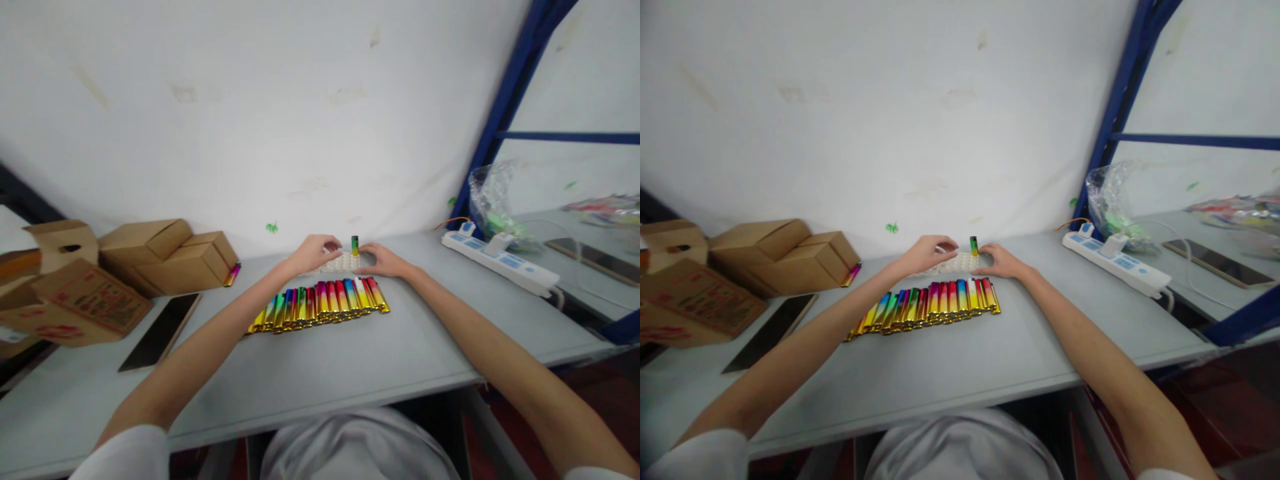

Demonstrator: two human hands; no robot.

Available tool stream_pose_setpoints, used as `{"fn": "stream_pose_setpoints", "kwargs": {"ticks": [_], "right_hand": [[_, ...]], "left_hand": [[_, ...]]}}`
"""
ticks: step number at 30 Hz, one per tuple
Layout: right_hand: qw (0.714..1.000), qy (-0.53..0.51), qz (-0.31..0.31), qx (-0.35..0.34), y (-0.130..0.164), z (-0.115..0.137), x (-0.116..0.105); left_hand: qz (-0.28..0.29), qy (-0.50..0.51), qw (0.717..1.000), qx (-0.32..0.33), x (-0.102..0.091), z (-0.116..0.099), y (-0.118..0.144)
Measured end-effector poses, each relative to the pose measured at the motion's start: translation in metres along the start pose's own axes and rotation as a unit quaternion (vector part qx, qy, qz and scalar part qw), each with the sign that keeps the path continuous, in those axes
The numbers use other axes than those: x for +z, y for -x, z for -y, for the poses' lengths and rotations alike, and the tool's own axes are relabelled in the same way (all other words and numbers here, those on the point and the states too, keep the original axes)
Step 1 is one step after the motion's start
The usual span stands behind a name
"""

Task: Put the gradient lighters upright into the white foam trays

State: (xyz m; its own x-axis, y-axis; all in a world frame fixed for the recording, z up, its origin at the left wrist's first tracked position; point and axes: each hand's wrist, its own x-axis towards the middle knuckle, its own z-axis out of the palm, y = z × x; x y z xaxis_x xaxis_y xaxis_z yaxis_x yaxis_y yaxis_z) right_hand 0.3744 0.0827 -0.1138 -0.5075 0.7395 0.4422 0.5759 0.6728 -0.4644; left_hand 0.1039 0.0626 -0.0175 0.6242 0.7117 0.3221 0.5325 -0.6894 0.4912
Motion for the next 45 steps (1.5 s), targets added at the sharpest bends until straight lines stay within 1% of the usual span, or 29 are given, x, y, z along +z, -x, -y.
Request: {"fn": "stream_pose_setpoints", "kwargs": {"ticks": [3,6,8,11,15,18,21,22,24,26,28,29,31,35,38,40,43,45], "right_hand": [[1.0,0.006,0.001,0.004,0.0,0.0,0.0],[1.0,0.012,0.003,0.0,-0.001,-0.001,0.001],[1.0,0.012,0.003,-0.002,-0.001,-0.001,0.001],[1.0,0.014,0.003,-0.005,-0.001,0.0,0.0],[1.0,0.013,0.003,-0.002,0.0,-0.001,-0.001],[1.0,0.007,0.0,0.005,0.001,-0.001,0.0],[1.0,0.004,-0.001,0.005,0.001,-0.001,0.0],[1.0,0.003,-0.001,0.004,0.001,-0.002,0.0],[1.0,0.002,-0.002,0.004,0.002,-0.002,0.0],[1.0,0.003,-0.001,0.007,0.002,-0.003,0.0],[1.0,0.005,0.001,0.01,0.003,-0.003,0.0],[1.0,0.006,0.002,0.011,0.003,-0.003,0.0],[1.0,0.007,0.005,0.013,0.003,-0.003,-0.001],[1.0,0.003,0.008,0.012,0.003,-0.001,-0.002],[1.0,0.0,0.008,0.01,0.003,0.002,-0.003],[1.0,0.0,0.006,0.011,0.003,0.002,-0.003],[1.0,-0.003,0.004,0.011,0.003,0.001,-0.003],[1.0,-0.005,0.004,0.01,0.004,0.0,-0.002]], "left_hand": [[0.047,-0.041,0.998,-0.016,-0.018,-0.021,0.038],[0.081,-0.065,0.994,-0.042,-0.03,-0.037,0.072],[0.101,-0.078,0.99,-0.064,-0.031,-0.043,0.088],[0.113,-0.098,0.986,-0.074,-0.026,-0.044,0.102],[0.097,-0.095,0.989,-0.059,-0.016,-0.044,0.104],[0.073,-0.085,0.992,-0.053,-0.016,-0.046,0.103],[0.017,-0.051,0.998,-0.045,-0.021,-0.049,0.105],[-0.008,-0.027,0.999,-0.043,-0.023,-0.05,0.106],[-0.054,0.055,0.996,-0.047,-0.022,-0.05,0.11],[-0.098,0.166,0.979,-0.069,-0.017,-0.049,0.114],[-0.133,0.261,0.951,-0.102,-0.01,-0.049,0.117],[-0.145,0.29,0.939,-0.117,-0.006,-0.05,0.118],[-0.166,0.318,0.924,-0.135,0.0,-0.054,0.119],[-0.188,0.331,0.915,-0.133,0.003,-0.059,0.117],[-0.191,0.359,0.904,-0.132,0.002,-0.058,0.116],[-0.195,0.377,0.894,-0.145,0.003,-0.057,0.116],[-0.185,0.385,0.888,-0.17,0.006,-0.055,0.116],[-0.175,0.395,0.886,-0.17,0.009,-0.056,0.116]]}}
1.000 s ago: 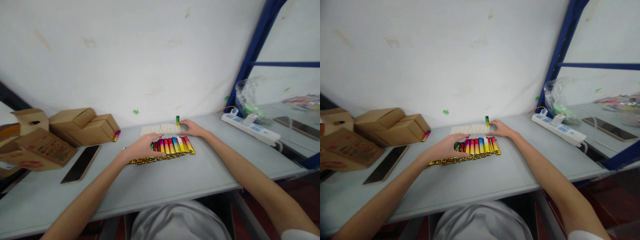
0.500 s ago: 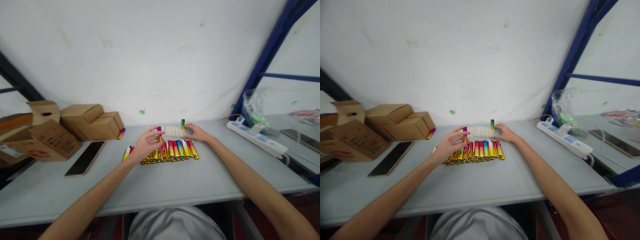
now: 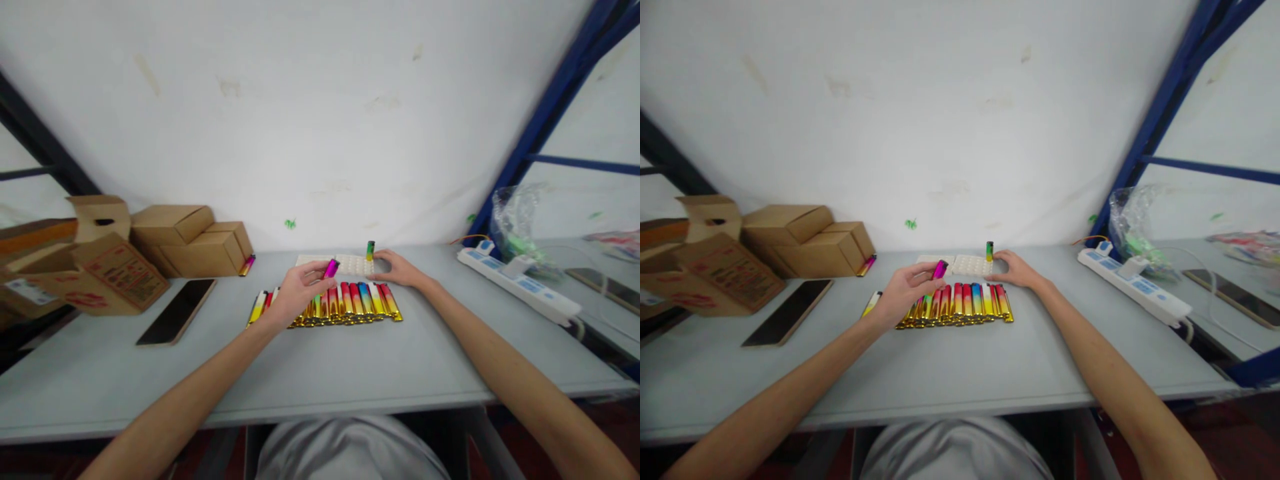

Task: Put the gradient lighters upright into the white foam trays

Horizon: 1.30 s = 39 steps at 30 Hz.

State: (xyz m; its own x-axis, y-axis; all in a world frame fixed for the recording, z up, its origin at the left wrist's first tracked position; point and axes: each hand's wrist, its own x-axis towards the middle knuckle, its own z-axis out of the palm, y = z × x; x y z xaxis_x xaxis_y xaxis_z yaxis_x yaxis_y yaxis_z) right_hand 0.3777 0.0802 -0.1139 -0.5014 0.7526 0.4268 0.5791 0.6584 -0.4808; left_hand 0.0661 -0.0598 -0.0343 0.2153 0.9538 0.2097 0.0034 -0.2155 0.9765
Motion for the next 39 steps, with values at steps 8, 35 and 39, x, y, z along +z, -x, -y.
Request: {"fn": "stream_pose_setpoints", "kwargs": {"ticks": [8,35,39], "right_hand": [[1.0,0.006,0.005,0.007,0.0,0.002,-0.002],[1.0,0.012,0.006,-0.007,0.002,0.001,-0.002],[1.0,0.014,0.008,-0.006,0.002,0.001,-0.001]], "left_hand": [[0.004,0.054,0.998,-0.006,0.003,0.0,0.0],[-0.129,-0.132,0.982,0.028,-0.01,0.006,-0.002],[-0.071,-0.068,0.995,0.018,-0.007,0.002,-0.002]]}}
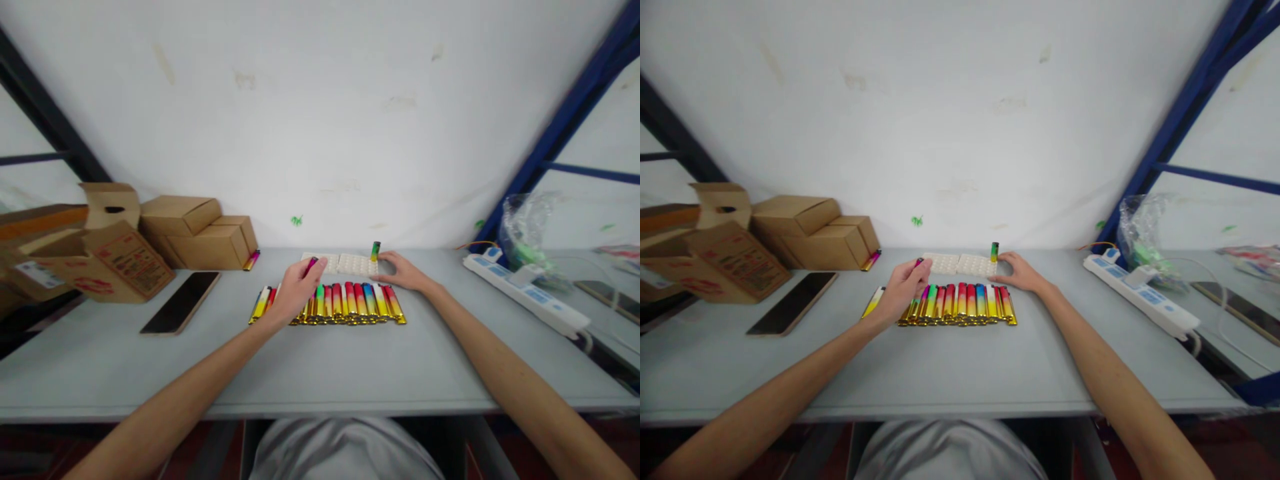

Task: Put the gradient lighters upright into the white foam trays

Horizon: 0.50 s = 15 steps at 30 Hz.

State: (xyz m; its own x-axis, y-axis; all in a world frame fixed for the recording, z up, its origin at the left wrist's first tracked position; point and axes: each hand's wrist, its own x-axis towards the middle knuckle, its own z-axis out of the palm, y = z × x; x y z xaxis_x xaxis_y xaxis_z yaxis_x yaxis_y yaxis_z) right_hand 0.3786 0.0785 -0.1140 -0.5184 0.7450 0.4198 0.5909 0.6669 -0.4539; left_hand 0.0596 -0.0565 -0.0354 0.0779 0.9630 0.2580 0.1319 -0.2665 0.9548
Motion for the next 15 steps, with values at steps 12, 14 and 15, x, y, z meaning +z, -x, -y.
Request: {"fn": "stream_pose_setpoints", "kwargs": {"ticks": [12,14,15], "right_hand": [[1.0,-0.002,-0.006,-0.005,-0.004,0.0,0.003],[1.0,-0.002,-0.01,-0.006,-0.004,0.0,0.003],[1.0,-0.003,-0.013,-0.008,-0.004,0.0,0.003]], "left_hand": [[0.149,-0.053,0.982,0.101,0.03,0.003,-0.082],[0.178,-0.081,0.972,0.13,0.043,0.004,-0.106],[0.181,-0.095,0.968,0.144,0.05,0.006,-0.116]]}}
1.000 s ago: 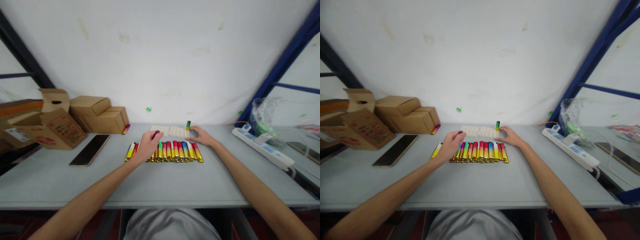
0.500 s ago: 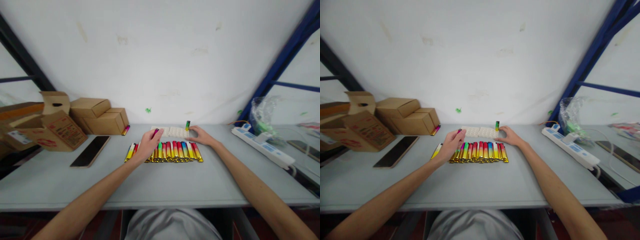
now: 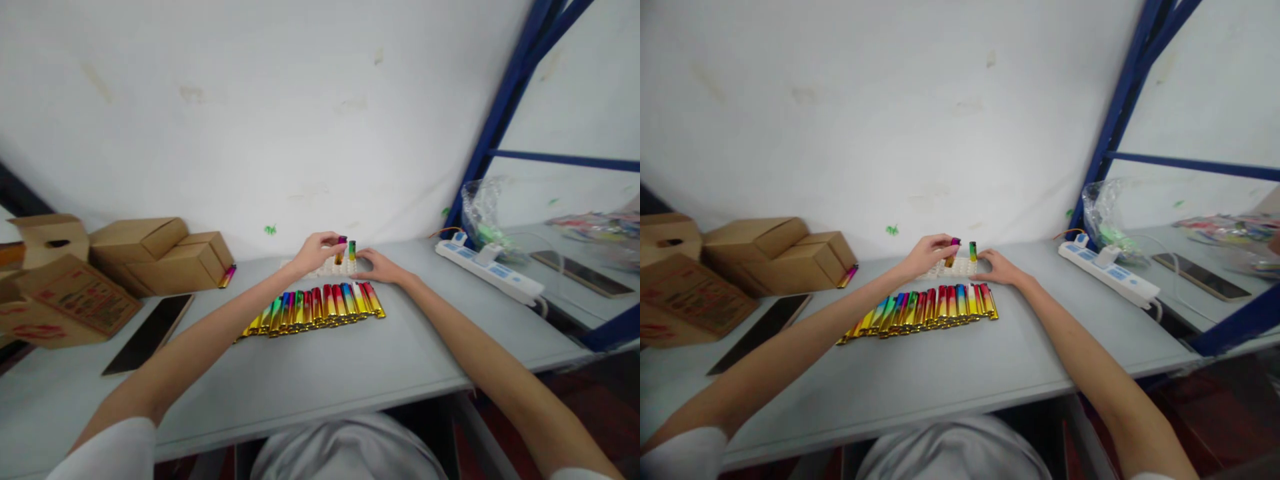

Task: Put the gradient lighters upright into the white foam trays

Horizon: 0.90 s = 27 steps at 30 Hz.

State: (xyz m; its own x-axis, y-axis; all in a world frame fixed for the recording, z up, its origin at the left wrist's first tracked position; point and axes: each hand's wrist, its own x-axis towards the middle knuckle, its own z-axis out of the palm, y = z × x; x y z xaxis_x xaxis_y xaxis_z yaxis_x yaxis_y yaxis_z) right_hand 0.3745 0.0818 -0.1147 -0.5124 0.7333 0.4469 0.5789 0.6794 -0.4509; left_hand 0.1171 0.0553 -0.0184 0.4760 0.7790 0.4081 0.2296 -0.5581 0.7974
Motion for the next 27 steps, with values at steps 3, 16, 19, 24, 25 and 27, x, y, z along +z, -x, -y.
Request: {"fn": "stream_pose_setpoints", "kwargs": {"ticks": [3,16,19,24,25,27], "right_hand": [[1.0,0.001,0.001,-0.009,0.0,0.001,0.0],[1.0,0.004,0.008,-0.007,-0.002,0.001,-0.001],[1.0,0.002,0.01,-0.003,-0.002,0.001,-0.001],[1.0,0.0,0.014,0.005,-0.002,0.002,-0.002],[1.0,0.001,0.015,0.005,-0.002,0.002,-0.002],[1.0,0.005,0.016,0.005,-0.002,0.003,-0.002]], "left_hand": [[-0.016,-0.032,0.999,0.015,0.011,0.014,-0.024],[0.083,-0.147,0.984,0.049,0.015,0.038,-0.056],[0.118,-0.162,0.979,0.048,0.015,0.031,-0.061],[0.085,-0.167,0.981,0.041,0.028,0.029,-0.058],[0.078,-0.163,0.983,0.037,0.03,0.03,-0.057],[0.069,-0.156,0.985,0.027,0.031,0.031,-0.055]]}}
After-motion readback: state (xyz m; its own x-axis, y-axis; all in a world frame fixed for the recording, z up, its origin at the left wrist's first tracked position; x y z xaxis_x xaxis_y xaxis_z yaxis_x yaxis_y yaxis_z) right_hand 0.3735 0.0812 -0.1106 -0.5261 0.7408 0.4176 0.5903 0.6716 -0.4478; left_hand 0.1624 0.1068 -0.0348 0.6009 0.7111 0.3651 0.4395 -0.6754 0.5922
